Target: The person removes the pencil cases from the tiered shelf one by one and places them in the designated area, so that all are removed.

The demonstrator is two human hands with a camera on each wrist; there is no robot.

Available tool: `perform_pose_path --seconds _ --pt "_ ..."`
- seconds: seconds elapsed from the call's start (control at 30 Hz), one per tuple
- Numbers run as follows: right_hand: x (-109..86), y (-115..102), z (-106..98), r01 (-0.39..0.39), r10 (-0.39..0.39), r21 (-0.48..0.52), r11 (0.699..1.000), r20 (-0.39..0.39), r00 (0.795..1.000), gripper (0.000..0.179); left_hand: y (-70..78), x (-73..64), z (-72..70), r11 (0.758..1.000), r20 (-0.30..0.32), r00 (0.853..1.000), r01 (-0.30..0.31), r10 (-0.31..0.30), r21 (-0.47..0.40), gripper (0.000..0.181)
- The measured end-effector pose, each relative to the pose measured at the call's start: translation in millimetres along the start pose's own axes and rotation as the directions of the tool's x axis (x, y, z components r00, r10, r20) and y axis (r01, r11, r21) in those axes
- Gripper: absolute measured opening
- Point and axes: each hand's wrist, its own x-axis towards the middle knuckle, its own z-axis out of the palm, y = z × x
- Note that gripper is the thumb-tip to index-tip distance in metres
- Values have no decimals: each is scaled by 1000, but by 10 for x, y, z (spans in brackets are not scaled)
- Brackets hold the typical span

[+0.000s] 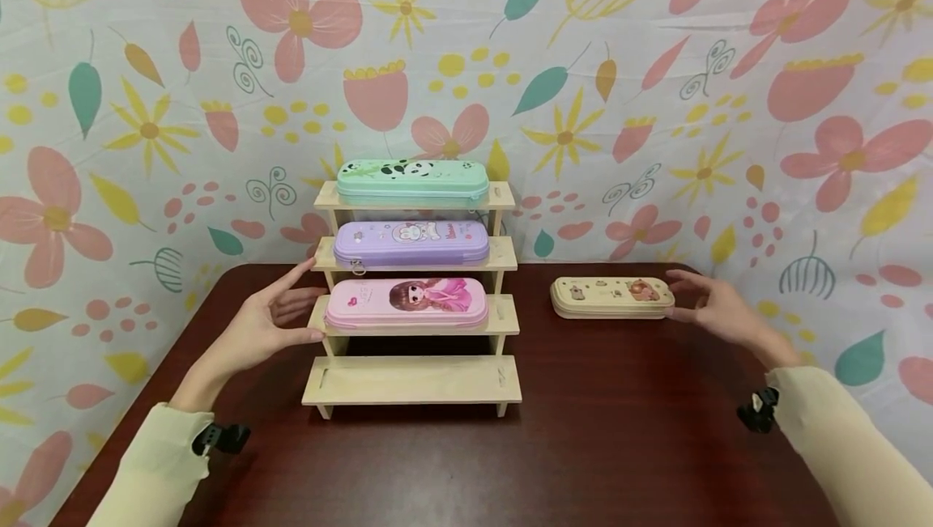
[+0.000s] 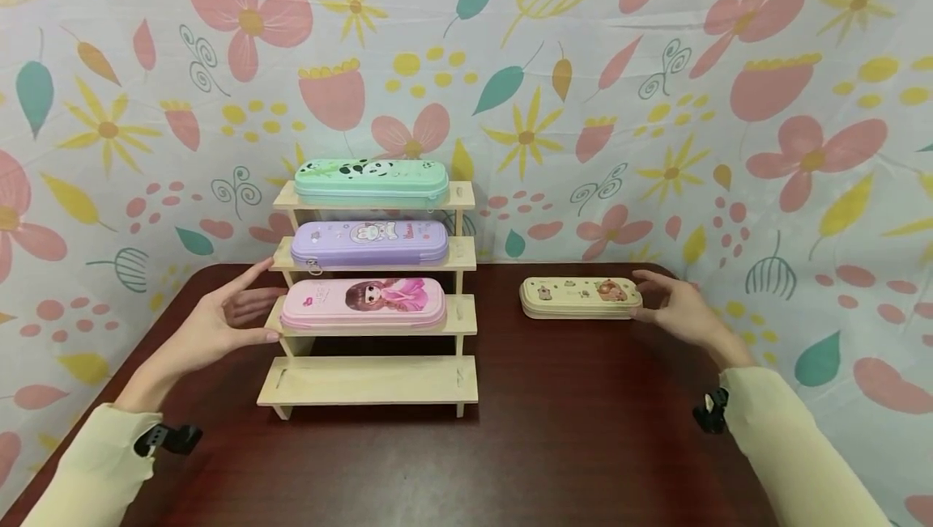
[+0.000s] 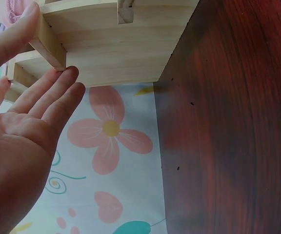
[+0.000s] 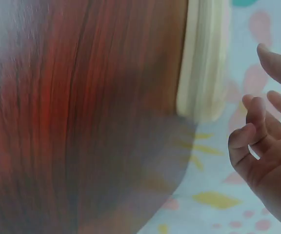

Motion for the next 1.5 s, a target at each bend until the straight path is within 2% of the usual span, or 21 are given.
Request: perform_pose_path --seconds 0.17,0.33,0.5,0.77,1.07,1.33,1.5 --pt "-141 -345 50 66 -68 -40 997 -55 996 63 2 -11 2 1000 2 1000 6 -6 15 108" --pt "-260 -723 195 205 -206 -19 979 -96 974 54 4 -3 0 999 3 1000 12 -13 35 110" --pt "-341 -1069 350 273 -274 -18 962 -98 957 53 13 26 5 999 13 1000 -4 4 33 110" --pt "-345 -1477 559 326 -323 58 944 -54 945 54 -17 29 7 1000 18 1000 -13 13 9 109" --pt "-300 -1950 802 317 -318 147 937 -21 948 53 -31 33 3 1000 18 1000 6 -6 8 109" --pt "-113 -2293 1028 366 -368 193 911 -23 929 59 -33 25 3 1000 12 1000 4 -5 12 110" --pt "9 -2402 1129 359 -364 215 908 -17 931 64 -28 25 6 1000 9 1000 -1 0 13 109"
